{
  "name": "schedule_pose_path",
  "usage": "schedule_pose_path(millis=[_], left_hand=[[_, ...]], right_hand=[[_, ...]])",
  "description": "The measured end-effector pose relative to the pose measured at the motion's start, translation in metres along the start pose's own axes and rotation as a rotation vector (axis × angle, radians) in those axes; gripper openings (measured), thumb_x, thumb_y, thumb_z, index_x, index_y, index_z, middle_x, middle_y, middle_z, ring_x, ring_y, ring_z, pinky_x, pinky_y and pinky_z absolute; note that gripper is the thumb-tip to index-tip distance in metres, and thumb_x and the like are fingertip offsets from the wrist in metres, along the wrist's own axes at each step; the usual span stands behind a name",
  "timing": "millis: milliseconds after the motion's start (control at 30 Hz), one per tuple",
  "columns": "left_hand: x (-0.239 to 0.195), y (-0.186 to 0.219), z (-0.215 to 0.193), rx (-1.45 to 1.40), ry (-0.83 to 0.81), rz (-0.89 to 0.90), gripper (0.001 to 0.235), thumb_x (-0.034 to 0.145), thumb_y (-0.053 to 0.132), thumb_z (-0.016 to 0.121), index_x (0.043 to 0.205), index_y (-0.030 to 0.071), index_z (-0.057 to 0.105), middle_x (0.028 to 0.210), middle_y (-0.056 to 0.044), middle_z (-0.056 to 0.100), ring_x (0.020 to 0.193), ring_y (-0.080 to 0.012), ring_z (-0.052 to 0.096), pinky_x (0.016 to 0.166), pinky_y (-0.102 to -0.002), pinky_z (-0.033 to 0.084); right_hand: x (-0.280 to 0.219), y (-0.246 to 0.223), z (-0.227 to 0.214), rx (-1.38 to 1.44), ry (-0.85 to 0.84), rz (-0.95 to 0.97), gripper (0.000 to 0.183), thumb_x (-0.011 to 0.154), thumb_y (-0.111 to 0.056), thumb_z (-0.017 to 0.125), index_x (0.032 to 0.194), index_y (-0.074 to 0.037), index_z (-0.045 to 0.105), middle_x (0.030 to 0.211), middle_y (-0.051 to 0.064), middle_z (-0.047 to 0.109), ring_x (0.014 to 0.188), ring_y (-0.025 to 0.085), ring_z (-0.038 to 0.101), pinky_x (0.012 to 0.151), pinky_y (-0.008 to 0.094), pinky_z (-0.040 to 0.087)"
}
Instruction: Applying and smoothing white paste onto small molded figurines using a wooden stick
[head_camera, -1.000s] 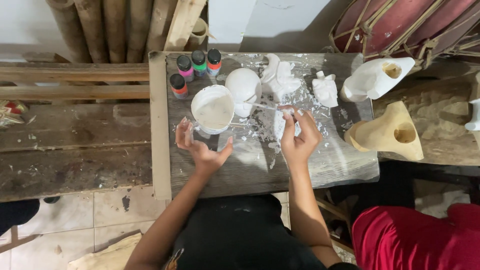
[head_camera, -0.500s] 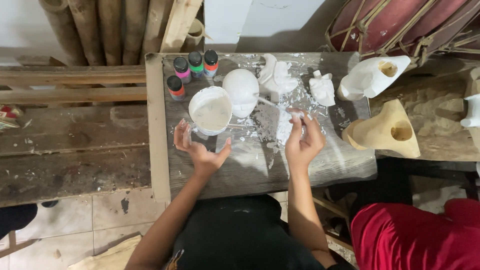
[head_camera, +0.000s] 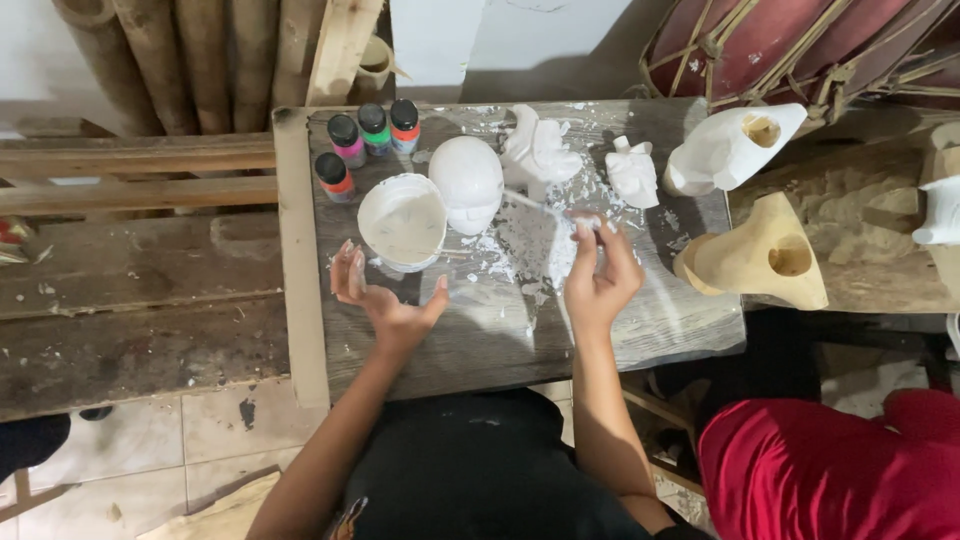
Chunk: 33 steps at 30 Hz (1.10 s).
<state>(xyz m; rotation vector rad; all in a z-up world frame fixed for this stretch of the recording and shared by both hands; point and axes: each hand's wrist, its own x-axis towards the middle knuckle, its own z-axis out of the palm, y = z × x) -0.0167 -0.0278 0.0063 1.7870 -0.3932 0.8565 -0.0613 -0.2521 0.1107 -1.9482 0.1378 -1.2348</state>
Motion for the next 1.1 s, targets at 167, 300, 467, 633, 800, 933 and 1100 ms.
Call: schedule_pose_path(millis=[167,300,467,633,800,933,1100], left_hand=[[-0.001,0.0,0.0,0.037,0.0,-0.006,0.107,0.065,0.023,0.099,0.142,-0.006,0.031,0.138,-0.028,0.027,0.138,-0.0499,0.031,0.114,-0.061,0.037],[0.0,0.002,-0.001,0.061,-0.008,-0.011,0.106,0.066,0.027,0.098,0.142,-0.005,0.031,0.135,-0.027,0.029,0.133,-0.0497,0.034,0.114,-0.064,0.032],[-0.003,-0.001,0.002,0.087,0.014,-0.017,0.106,0.066,0.03,0.099,0.142,-0.003,0.032,0.137,-0.027,0.03,0.135,-0.0488,0.034,0.114,-0.062,0.03],[-0.006,-0.003,0.002,0.149,0.014,-0.031,0.105,0.069,0.035,0.098,0.14,-0.005,0.033,0.136,-0.028,0.033,0.134,-0.0489,0.036,0.114,-0.062,0.027],[-0.011,-0.007,0.006,0.081,0.047,-0.036,0.105,0.068,0.029,0.1,0.142,-0.001,0.03,0.138,-0.028,0.023,0.134,-0.0508,0.03,0.112,-0.065,0.029],[-0.007,-0.005,0.004,0.116,0.051,-0.027,0.104,0.071,0.03,0.099,0.141,-0.003,0.031,0.136,-0.028,0.026,0.133,-0.0508,0.032,0.114,-0.064,0.027],[-0.006,-0.001,0.005,0.114,0.057,-0.046,0.107,0.067,0.03,0.101,0.141,-0.003,0.031,0.139,-0.029,0.025,0.134,-0.0492,0.03,0.113,-0.062,0.029]], right_hand=[[-0.022,0.011,-0.005,0.001,-0.021,0.045,0.006,0.096,0.008,0.07,0.098,0.007,0.076,0.073,0.016,0.07,0.065,0.025,0.065,0.071,0.039,0.052],[-0.024,0.013,-0.006,0.023,-0.059,0.012,0.005,0.096,0.006,0.071,0.097,0.006,0.076,0.068,0.015,0.068,0.06,0.027,0.061,0.067,0.038,0.052],[-0.011,0.001,-0.003,0.054,-0.1,-0.013,0.006,0.096,0.006,0.071,0.098,0.007,0.077,0.067,0.014,0.067,0.059,0.027,0.06,0.065,0.039,0.052],[-0.005,-0.009,-0.004,0.043,-0.151,-0.059,0.006,0.095,0.004,0.072,0.096,0.005,0.077,0.065,0.013,0.067,0.057,0.028,0.06,0.063,0.039,0.052],[-0.009,-0.002,-0.004,0.088,-0.172,-0.071,0.005,0.095,0.004,0.071,0.093,0.006,0.077,0.064,0.014,0.067,0.055,0.029,0.058,0.06,0.039,0.049],[-0.013,0.012,-0.005,0.09,-0.166,-0.106,0.006,0.094,0.005,0.072,0.093,0.005,0.077,0.064,0.013,0.067,0.055,0.029,0.056,0.06,0.038,0.049],[0.006,-0.013,-0.004,0.086,-0.172,-0.137,0.007,0.096,0.005,0.07,0.093,0.006,0.077,0.066,0.014,0.067,0.055,0.03,0.057,0.06,0.039,0.049]])
